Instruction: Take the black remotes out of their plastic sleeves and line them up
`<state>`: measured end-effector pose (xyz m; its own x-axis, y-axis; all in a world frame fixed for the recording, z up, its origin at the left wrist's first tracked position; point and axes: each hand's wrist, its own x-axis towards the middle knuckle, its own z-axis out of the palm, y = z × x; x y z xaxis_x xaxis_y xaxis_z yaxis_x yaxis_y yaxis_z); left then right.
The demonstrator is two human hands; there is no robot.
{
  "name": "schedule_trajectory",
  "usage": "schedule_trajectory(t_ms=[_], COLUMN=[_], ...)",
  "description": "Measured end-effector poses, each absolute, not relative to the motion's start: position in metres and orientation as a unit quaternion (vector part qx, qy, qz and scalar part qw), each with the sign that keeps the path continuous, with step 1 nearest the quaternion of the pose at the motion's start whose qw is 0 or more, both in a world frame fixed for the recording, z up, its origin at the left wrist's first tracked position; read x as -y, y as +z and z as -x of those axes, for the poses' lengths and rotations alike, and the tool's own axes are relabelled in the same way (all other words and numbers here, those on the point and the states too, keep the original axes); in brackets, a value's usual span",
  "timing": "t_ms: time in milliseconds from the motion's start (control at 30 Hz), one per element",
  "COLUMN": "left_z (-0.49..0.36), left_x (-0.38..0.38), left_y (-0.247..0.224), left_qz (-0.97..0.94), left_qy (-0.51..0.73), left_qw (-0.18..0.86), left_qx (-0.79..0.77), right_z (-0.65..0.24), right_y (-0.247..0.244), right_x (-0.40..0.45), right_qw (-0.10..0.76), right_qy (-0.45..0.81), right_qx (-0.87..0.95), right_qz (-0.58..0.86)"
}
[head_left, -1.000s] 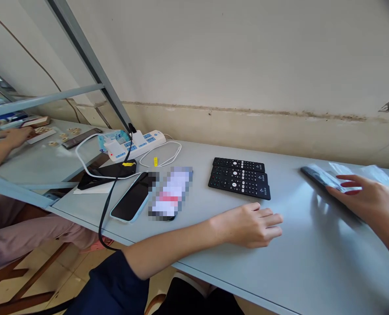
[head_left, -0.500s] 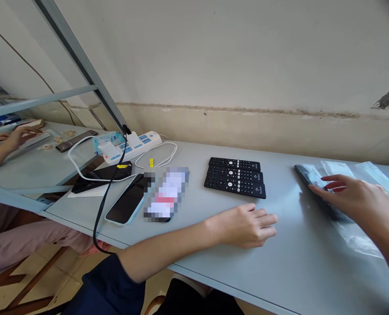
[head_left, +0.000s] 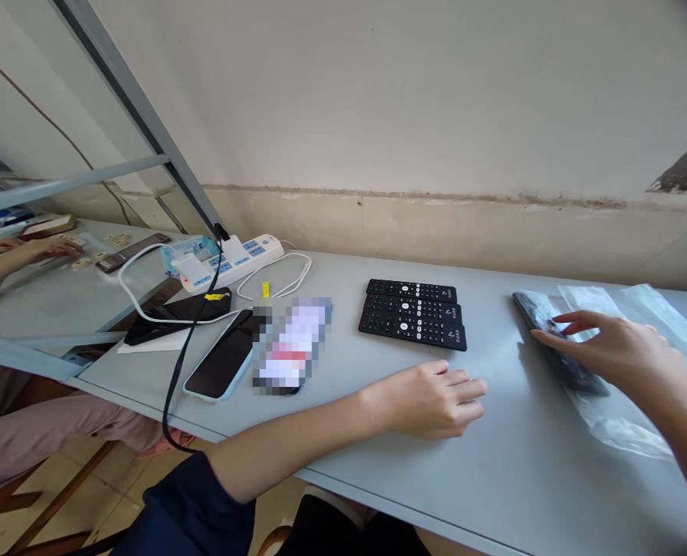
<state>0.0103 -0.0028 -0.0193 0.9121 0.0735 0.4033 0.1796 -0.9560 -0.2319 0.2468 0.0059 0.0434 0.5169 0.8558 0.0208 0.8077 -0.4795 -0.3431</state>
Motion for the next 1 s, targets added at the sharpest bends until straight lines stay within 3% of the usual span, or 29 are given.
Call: schedule_trajectory(t_ms=[1000], left_z=[-0.011], left_x=[0.002], left_y=[-0.020], left_qz=[0.973], left_qy=[-0.181], left_qw=[0.123], left_qx=[0.070], right_z=[-0.250], right_y=[0.020], right_x=[-0.011], right_qw=[0.112], right_qy=[0.085], right_qx=[0.559], right_qz=[0.817])
